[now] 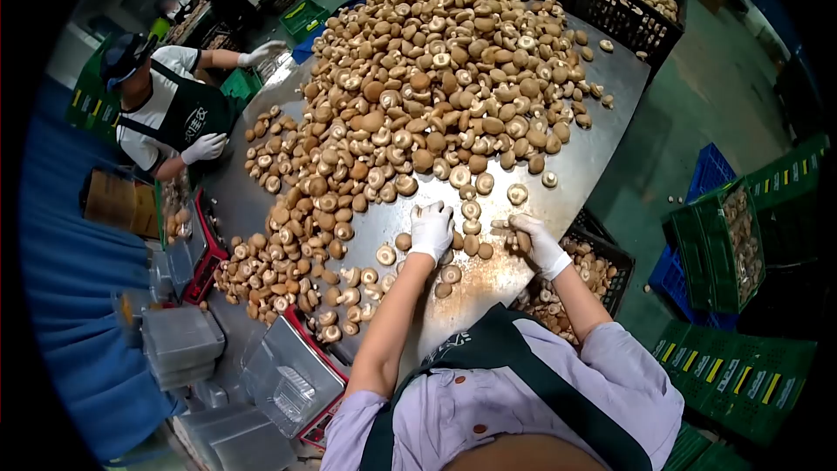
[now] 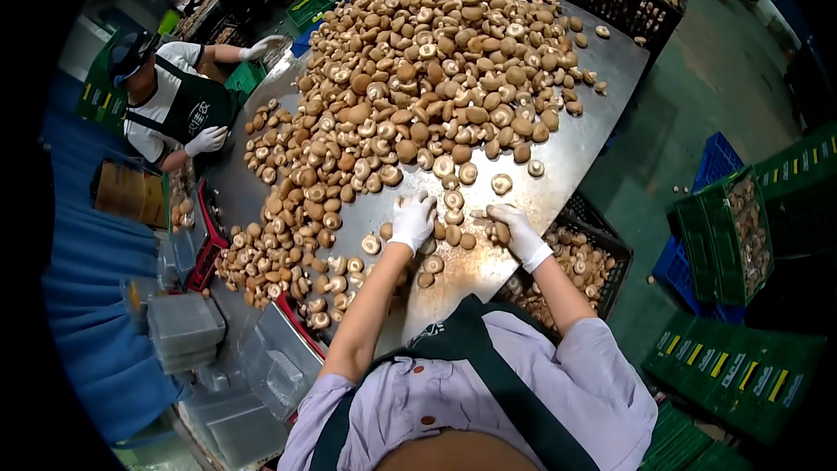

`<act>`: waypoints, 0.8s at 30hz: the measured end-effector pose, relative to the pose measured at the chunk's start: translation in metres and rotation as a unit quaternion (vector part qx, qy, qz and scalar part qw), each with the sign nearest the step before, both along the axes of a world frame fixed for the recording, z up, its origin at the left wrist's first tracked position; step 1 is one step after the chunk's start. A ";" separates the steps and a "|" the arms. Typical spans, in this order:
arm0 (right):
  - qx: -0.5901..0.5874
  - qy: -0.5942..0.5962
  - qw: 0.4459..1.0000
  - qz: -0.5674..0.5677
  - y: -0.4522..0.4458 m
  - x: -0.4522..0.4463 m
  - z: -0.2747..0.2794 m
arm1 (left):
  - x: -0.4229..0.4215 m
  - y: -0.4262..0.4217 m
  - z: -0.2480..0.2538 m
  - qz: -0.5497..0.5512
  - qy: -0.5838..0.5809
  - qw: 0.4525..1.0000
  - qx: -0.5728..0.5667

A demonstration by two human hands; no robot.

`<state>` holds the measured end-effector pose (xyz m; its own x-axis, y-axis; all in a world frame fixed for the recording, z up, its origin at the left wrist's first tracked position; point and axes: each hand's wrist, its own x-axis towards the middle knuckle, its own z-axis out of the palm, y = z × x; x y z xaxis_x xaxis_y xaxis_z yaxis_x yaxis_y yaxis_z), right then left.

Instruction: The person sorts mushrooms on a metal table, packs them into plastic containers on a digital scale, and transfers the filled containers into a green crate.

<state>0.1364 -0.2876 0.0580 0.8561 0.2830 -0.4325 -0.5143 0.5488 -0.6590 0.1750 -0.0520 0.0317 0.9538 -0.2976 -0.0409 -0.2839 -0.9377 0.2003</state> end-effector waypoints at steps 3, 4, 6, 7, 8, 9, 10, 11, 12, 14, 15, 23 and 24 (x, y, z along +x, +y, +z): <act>-0.204 -0.048 0.977 0.051 0.002 0.035 -0.015 | -0.010 0.008 -0.007 0.008 -0.026 0.999 -0.019; -0.244 -0.045 0.966 0.072 0.007 0.046 0.010 | -0.015 0.011 -0.010 0.007 -0.060 0.998 -0.022; -0.458 -0.249 0.850 0.074 0.022 0.076 -0.004 | -0.034 0.016 -0.014 0.014 -0.084 0.996 -0.033; -0.561 -0.329 0.755 0.081 0.039 0.095 0.005 | -0.041 0.022 -0.016 0.020 -0.101 0.994 -0.037; -0.621 -0.335 0.700 0.108 0.054 0.108 0.011 | -0.047 0.024 -0.013 0.010 -0.097 0.994 -0.054; -0.678 -0.337 0.640 0.133 0.067 0.118 0.015 | -0.052 0.025 -0.013 0.006 -0.090 0.994 -0.060; -0.707 -0.365 0.585 0.157 0.080 0.126 0.008 | -0.055 0.025 -0.008 0.001 -0.082 0.992 -0.095; -0.723 -0.382 0.549 0.172 0.091 0.128 0.001 | -0.058 0.024 -0.004 -0.004 -0.074 0.989 -0.130; -0.742 -0.394 0.513 0.175 0.103 0.134 -0.012 | -0.062 0.022 0.004 0.017 -0.048 0.981 -0.188; -0.773 -0.388 0.471 0.174 0.124 0.148 -0.039 | -0.069 0.016 0.020 0.084 -0.048 0.941 -0.323; -0.786 -0.369 0.465 0.170 0.128 0.152 -0.032 | -0.073 0.013 0.025 0.130 -0.049 0.915 -0.378; -0.536 -0.321 0.723 0.294 0.102 0.098 0.053 | -0.088 0.018 0.040 0.256 0.309 0.291 -0.869; -0.468 -0.368 0.737 0.319 0.104 0.081 0.050 | -0.089 0.015 0.043 0.246 0.324 0.243 -0.881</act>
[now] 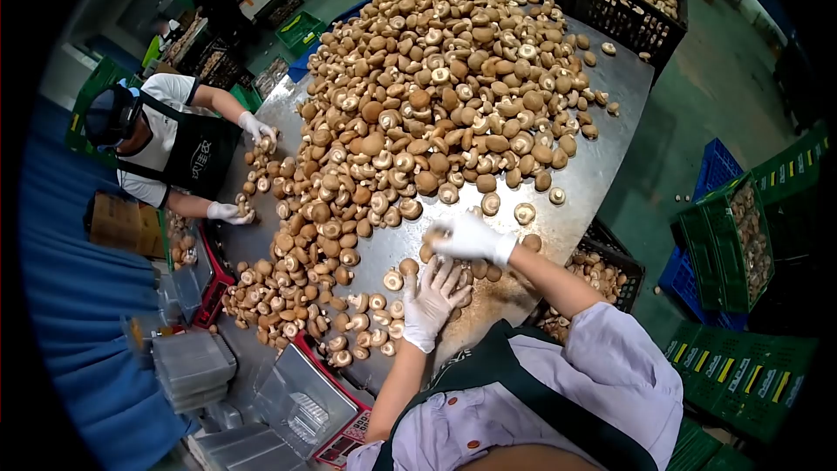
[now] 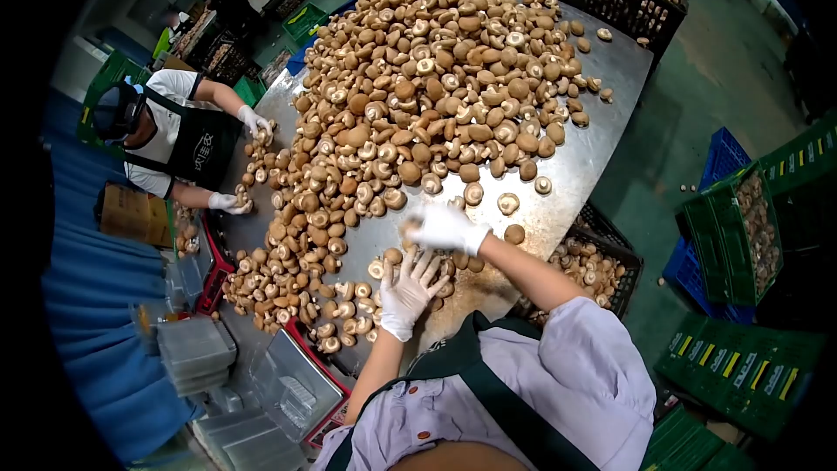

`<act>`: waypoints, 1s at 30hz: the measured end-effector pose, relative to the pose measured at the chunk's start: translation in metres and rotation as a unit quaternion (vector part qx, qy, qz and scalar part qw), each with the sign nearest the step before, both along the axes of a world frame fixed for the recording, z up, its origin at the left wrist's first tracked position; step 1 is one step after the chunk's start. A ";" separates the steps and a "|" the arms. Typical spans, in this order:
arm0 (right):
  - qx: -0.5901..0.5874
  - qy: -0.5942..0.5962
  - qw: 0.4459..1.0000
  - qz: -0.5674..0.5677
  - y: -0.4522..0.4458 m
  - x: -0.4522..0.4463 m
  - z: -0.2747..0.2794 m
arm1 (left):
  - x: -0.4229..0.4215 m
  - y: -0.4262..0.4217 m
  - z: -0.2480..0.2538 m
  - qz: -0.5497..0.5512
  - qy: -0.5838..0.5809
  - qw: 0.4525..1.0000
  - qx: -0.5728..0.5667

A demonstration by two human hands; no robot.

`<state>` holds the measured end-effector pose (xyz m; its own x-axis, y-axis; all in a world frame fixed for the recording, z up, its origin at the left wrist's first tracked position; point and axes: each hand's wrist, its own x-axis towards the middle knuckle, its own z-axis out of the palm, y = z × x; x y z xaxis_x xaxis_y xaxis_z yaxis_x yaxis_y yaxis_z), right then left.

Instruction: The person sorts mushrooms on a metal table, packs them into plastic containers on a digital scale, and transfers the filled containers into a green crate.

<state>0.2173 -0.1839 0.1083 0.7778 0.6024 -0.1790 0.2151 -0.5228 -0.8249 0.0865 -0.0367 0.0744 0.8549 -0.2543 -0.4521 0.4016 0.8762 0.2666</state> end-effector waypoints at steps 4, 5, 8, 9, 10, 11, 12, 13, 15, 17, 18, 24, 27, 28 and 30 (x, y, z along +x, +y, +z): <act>-0.016 -0.076 0.994 0.081 0.003 -0.033 0.016 | -0.007 -0.003 -0.014 0.007 0.008 1.000 -0.021; -0.019 -0.068 0.997 0.031 0.000 -0.025 0.018 | -0.012 0.000 -0.022 -0.006 0.000 1.000 0.019; -0.064 -0.170 0.962 -0.202 -0.024 0.028 0.022 | -0.025 0.008 -0.042 -0.057 -0.080 0.950 0.296; -0.153 -0.257 0.915 -0.272 -0.034 0.055 0.000 | -0.024 0.011 -0.037 -0.063 0.014 0.990 0.125; -0.185 -0.323 0.876 -0.305 -0.048 0.080 -0.017 | -0.023 0.013 -0.029 -0.067 0.106 0.991 -0.050; -0.216 -0.387 0.831 -0.337 -0.061 0.098 -0.031 | -0.025 0.006 -0.013 -0.047 0.142 0.988 0.033; -0.234 -0.349 0.846 -0.329 -0.071 0.112 -0.044 | -0.028 0.006 -0.013 -0.060 0.124 0.990 0.014; -0.252 -0.311 0.859 -0.320 -0.077 0.116 -0.043 | -0.029 0.006 -0.012 -0.073 0.104 0.992 -0.004; -0.216 -0.322 0.880 -0.274 -0.083 0.107 -0.042 | -0.027 0.000 -0.008 -0.087 0.065 0.994 0.000; -0.174 -0.256 0.901 -0.302 -0.073 0.078 -0.022 | -0.027 0.006 -0.023 -0.113 0.010 0.988 -0.105; -0.143 -0.200 0.929 -0.275 -0.068 0.062 -0.015 | -0.026 0.002 -0.014 -0.110 -0.014 0.990 -0.091; -0.015 0.006 0.998 0.065 -0.062 -0.020 0.026 | -0.026 0.004 -0.023 -0.104 -0.067 0.982 -0.140; -0.132 -0.108 0.957 -0.237 -0.089 0.021 -0.016 | -0.034 0.014 -0.038 -0.101 0.016 0.989 -0.109; -0.168 -0.237 0.918 -0.271 -0.107 0.039 -0.019 | -0.037 0.016 -0.039 -0.105 0.040 0.991 -0.071; -0.265 -0.355 0.819 -0.365 -0.138 0.068 -0.042 | -0.035 0.011 -0.033 -0.130 0.021 0.991 -0.028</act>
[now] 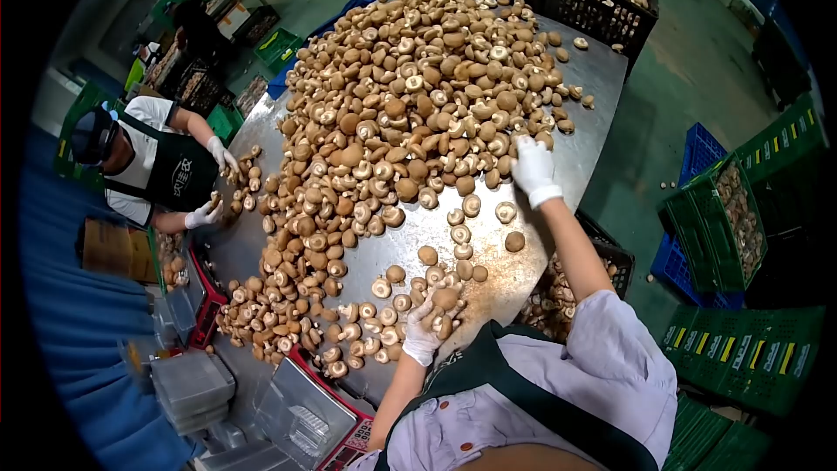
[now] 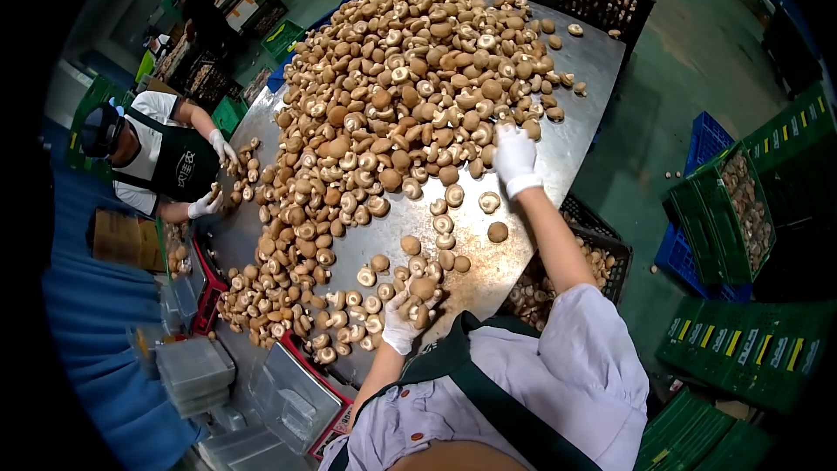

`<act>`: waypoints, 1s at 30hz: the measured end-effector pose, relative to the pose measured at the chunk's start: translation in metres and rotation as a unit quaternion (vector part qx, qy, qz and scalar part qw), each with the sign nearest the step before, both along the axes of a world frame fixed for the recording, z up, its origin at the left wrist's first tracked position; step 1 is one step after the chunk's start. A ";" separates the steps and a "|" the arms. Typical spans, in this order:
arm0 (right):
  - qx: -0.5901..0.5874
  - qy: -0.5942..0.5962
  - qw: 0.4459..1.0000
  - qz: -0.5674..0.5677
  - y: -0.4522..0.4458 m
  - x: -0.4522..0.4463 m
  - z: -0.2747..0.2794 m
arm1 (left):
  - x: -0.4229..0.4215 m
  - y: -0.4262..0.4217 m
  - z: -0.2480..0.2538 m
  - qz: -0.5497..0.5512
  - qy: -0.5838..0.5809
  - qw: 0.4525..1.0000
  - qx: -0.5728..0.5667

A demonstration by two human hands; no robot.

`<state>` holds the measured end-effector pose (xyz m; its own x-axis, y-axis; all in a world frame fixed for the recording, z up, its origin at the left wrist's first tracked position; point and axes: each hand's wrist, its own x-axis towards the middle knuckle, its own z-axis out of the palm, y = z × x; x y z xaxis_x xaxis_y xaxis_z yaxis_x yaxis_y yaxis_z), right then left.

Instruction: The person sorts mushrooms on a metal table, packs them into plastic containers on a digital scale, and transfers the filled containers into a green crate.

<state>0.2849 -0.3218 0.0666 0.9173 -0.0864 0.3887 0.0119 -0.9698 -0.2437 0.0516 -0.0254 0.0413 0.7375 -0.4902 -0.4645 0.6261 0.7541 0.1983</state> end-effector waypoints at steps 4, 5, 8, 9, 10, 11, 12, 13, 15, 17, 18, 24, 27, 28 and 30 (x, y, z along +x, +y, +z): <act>0.021 0.152 0.988 0.016 -0.026 0.022 -0.013 | 0.006 -0.011 0.014 -0.054 -0.051 0.996 0.041; 0.049 0.154 0.987 0.004 -0.027 0.022 -0.014 | 0.007 -0.015 0.016 -0.072 -0.074 0.994 0.032; 0.080 0.146 0.986 -0.006 -0.031 0.016 -0.025 | 0.012 -0.017 0.008 -0.075 -0.051 0.988 -0.127; 0.088 0.136 0.987 -0.006 -0.033 0.014 -0.029 | 0.013 -0.020 0.011 -0.078 -0.042 0.980 -0.178; 0.092 0.148 0.985 0.005 -0.031 0.010 -0.027 | 0.016 -0.031 0.032 -0.087 -0.038 0.993 -0.063; 0.088 0.128 0.988 0.004 -0.031 0.010 -0.037 | 0.019 -0.036 0.043 -0.096 -0.034 0.993 0.053; 0.097 0.119 0.988 -0.006 -0.032 0.012 -0.038 | 0.023 -0.036 0.044 -0.100 -0.034 0.993 0.054; 0.105 0.111 0.988 -0.017 -0.034 0.013 -0.040 | 0.025 -0.035 0.044 -0.123 -0.049 0.989 0.067; 0.147 0.102 0.983 -0.043 -0.035 0.011 -0.041 | 0.030 -0.038 0.051 -0.150 -0.065 0.983 0.080; 0.187 0.091 0.976 -0.068 -0.033 0.009 -0.040 | 0.034 -0.047 0.067 -0.147 -0.050 0.980 0.127; 0.213 0.070 0.971 -0.087 -0.030 0.003 -0.035 | 0.038 -0.040 0.060 -0.169 -0.064 0.975 0.132; 0.388 -0.112 0.912 -0.074 -0.014 -0.023 -0.015 | 0.039 -0.041 0.045 -0.136 -0.072 0.985 0.078; 0.395 0.033 0.899 0.186 0.018 -0.071 0.045 | 0.039 -0.036 0.037 -0.128 -0.078 0.985 0.082; 0.317 0.140 0.910 0.225 0.027 -0.085 0.048 | 0.038 -0.033 0.029 -0.126 -0.078 0.985 0.088; 0.257 0.281 0.852 0.360 0.050 -0.109 0.053 | 0.034 -0.026 0.008 -0.087 -0.002 0.983 0.165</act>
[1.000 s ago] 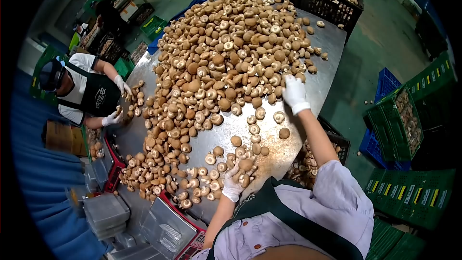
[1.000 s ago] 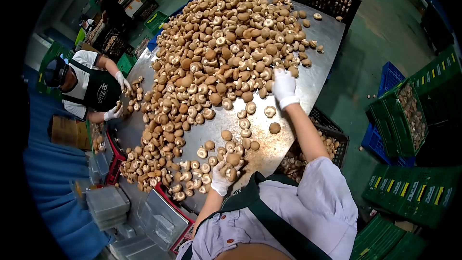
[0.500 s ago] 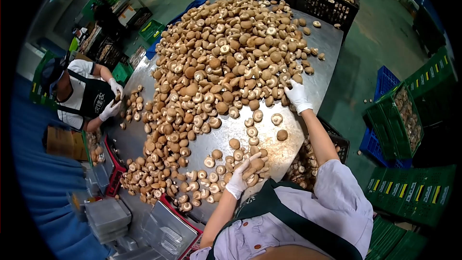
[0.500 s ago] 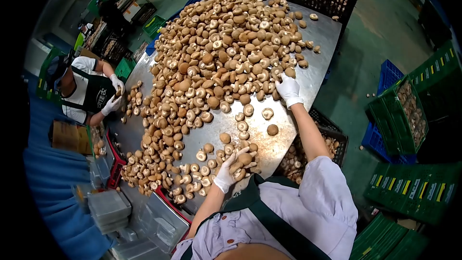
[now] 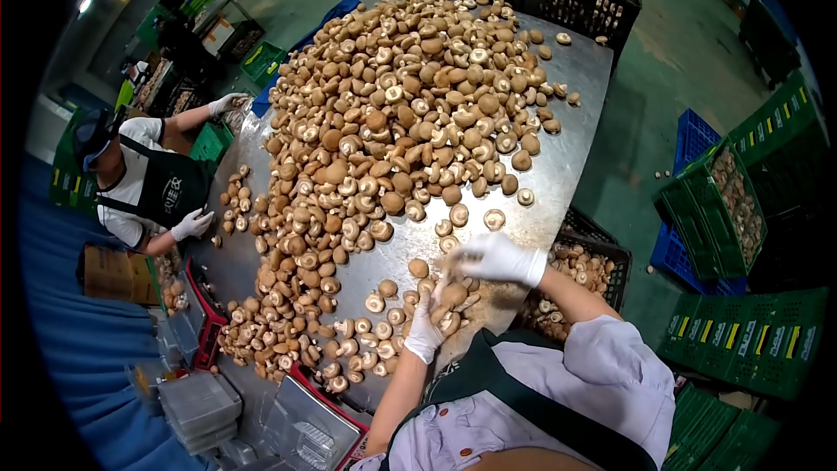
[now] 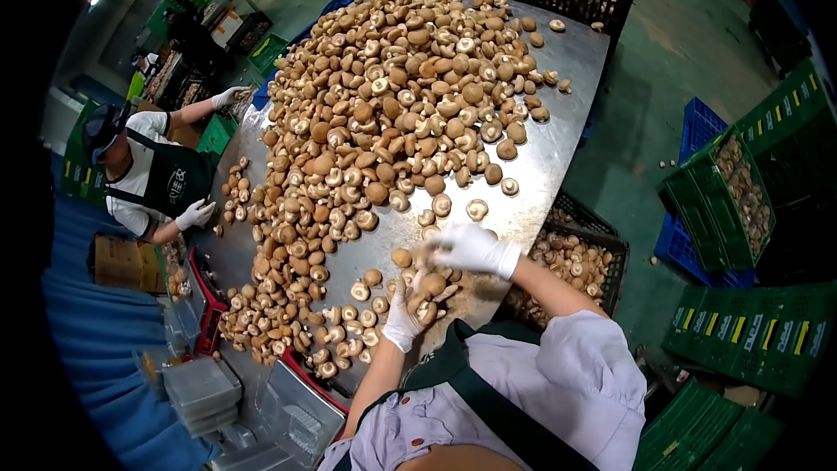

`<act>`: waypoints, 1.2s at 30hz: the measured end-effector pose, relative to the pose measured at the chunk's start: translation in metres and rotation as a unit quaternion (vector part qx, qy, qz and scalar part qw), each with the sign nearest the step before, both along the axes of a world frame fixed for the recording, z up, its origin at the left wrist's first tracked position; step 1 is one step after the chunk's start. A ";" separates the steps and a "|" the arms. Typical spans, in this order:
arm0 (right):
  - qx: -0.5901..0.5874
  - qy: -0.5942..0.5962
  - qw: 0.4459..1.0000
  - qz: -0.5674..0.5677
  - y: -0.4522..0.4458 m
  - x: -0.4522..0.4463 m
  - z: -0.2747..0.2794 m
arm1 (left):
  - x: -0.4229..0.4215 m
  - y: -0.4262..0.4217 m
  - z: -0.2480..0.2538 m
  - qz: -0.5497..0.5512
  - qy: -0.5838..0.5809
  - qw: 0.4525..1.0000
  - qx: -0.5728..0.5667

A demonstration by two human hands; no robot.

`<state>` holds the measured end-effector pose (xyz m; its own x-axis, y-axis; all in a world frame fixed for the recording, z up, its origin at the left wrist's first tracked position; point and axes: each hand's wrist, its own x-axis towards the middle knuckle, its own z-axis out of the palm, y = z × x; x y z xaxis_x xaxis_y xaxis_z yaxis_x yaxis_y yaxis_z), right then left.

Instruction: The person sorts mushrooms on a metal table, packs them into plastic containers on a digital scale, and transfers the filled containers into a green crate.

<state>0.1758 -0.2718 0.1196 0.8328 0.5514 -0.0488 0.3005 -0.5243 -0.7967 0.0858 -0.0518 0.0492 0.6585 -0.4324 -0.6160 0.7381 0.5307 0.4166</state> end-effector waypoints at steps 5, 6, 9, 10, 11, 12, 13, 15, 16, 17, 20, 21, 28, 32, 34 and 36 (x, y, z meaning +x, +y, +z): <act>0.019 0.043 0.993 0.111 0.012 0.002 -0.005 | -0.004 -0.001 0.014 0.042 0.110 0.993 -0.025; -0.007 0.106 0.994 -0.019 0.006 0.016 0.017 | -0.005 -0.010 0.033 0.078 0.072 0.993 -0.056; -0.099 -0.057 0.947 -0.301 -0.027 0.085 -0.023 | -0.016 -0.002 0.010 0.113 0.102 0.983 -0.101; -0.115 -0.093 0.908 -0.392 -0.039 0.106 -0.026 | -0.018 0.000 0.010 0.121 0.107 0.981 -0.109; -0.166 -0.103 0.885 -0.422 -0.055 0.128 -0.038 | -0.020 0.002 0.009 0.130 0.113 0.978 -0.117; -0.191 -0.145 0.858 -0.455 -0.067 0.151 -0.061 | -0.018 0.001 0.013 0.167 0.161 0.958 -0.169; -0.216 -0.099 0.853 -0.465 -0.076 0.164 -0.066 | -0.018 0.002 0.014 0.186 0.183 0.945 -0.196; -0.258 -0.109 0.857 -0.432 -0.082 0.177 -0.079 | -0.017 0.004 0.013 0.193 0.176 0.924 -0.281; -0.255 -0.118 0.857 -0.432 -0.081 0.177 -0.081 | -0.016 0.005 0.011 0.178 0.144 0.913 -0.338; -0.251 -0.123 0.862 -0.422 -0.083 0.176 -0.084 | -0.016 0.004 0.009 0.193 0.131 0.920 -0.314; -0.186 -0.169 0.862 -0.440 -0.076 0.149 -0.064 | -0.017 0.004 -0.006 0.204 0.083 0.904 -0.367; -0.150 -0.197 0.859 -0.448 -0.072 0.138 -0.063 | -0.019 0.007 -0.013 0.185 0.060 0.862 -0.469; 0.085 -0.050 0.985 -0.141 0.011 -0.002 -0.016 | -0.006 -0.008 0.022 0.117 0.012 0.872 -0.476; 0.018 -0.085 0.995 0.046 0.028 -0.030 -0.017 | -0.012 0.003 0.001 0.109 0.043 0.976 -0.185; 0.048 -0.027 0.997 0.048 0.023 -0.018 -0.021 | -0.018 0.013 -0.019 0.109 0.066 0.938 -0.323; 0.066 0.025 0.996 -0.058 0.016 0.002 -0.027 | -0.027 0.016 -0.031 0.252 0.252 0.801 -0.481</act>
<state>0.1773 -0.2553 0.0922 0.8894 0.4565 -0.0260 0.2017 -0.4428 -0.8737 0.0586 -0.0354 0.0179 0.6709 -0.6240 -0.4005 0.2748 0.7110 -0.6473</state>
